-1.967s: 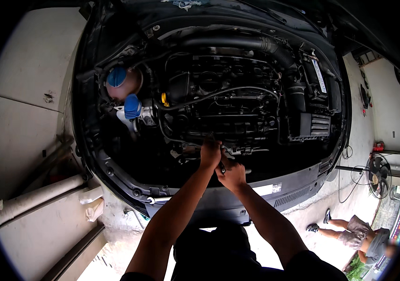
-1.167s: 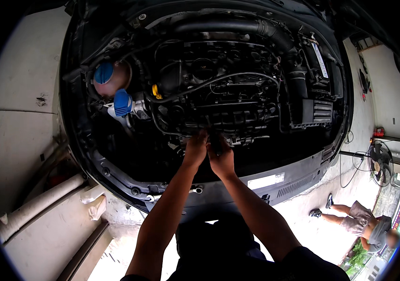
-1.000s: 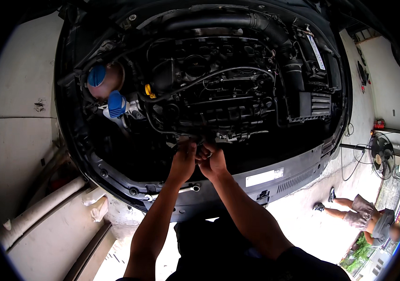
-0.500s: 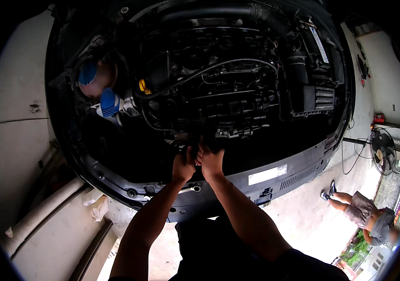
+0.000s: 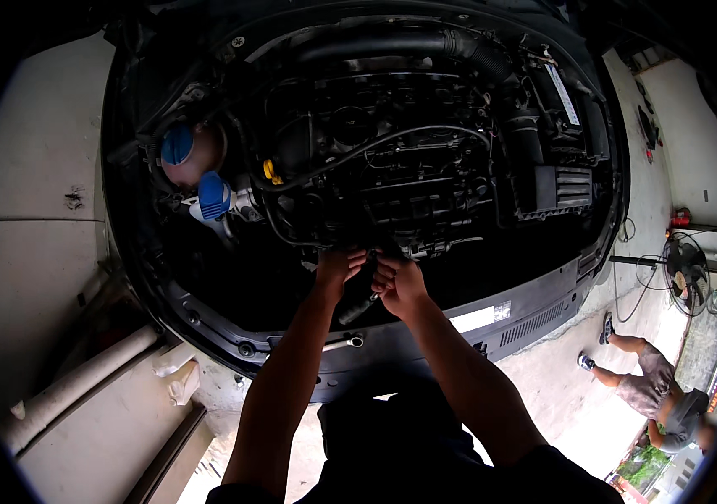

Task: The person removes a component from the car engine using a socket wrench, retrieves a different attachment from a tool case on the ground, and uses it to work on another part of the engine block.

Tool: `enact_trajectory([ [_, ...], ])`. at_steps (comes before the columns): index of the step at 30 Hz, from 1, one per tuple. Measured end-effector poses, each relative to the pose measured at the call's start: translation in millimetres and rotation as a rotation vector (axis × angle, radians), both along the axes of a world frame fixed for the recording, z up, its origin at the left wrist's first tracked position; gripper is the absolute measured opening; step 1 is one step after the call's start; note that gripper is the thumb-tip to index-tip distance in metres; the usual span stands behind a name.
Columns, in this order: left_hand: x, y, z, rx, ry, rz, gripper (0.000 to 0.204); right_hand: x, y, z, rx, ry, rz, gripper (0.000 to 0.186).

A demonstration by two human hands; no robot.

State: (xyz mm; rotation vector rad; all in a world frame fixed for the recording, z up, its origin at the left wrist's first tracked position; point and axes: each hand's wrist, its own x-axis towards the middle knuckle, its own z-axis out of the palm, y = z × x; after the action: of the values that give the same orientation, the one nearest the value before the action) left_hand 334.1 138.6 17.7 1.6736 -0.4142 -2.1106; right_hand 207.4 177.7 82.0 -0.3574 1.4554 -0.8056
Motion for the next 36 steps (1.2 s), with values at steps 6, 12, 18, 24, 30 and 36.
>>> enact_trajectory([
  [6,-1,-37,68,0.036,-0.152,-0.251,0.033,39,5,11,-0.203,1.102,0.627,0.022],
  [12,-47,-40,15,0.218,-0.043,-0.088,0.022,2,7,-37,-0.519,0.713,0.288,0.013],
  [18,-22,-18,-5,0.176,0.354,0.131,0.021,5,2,13,-0.288,1.230,0.733,0.040],
  [24,-11,-27,-13,0.195,0.461,0.069,0.029,10,3,9,-0.344,0.924,0.602,0.055],
  [30,-5,-19,5,0.175,0.883,0.141,0.032,0,36,-16,-0.603,0.229,0.096,0.049],
  [36,-19,-25,23,0.236,0.365,0.220,0.026,13,41,-17,-0.880,0.897,0.168,0.028],
])
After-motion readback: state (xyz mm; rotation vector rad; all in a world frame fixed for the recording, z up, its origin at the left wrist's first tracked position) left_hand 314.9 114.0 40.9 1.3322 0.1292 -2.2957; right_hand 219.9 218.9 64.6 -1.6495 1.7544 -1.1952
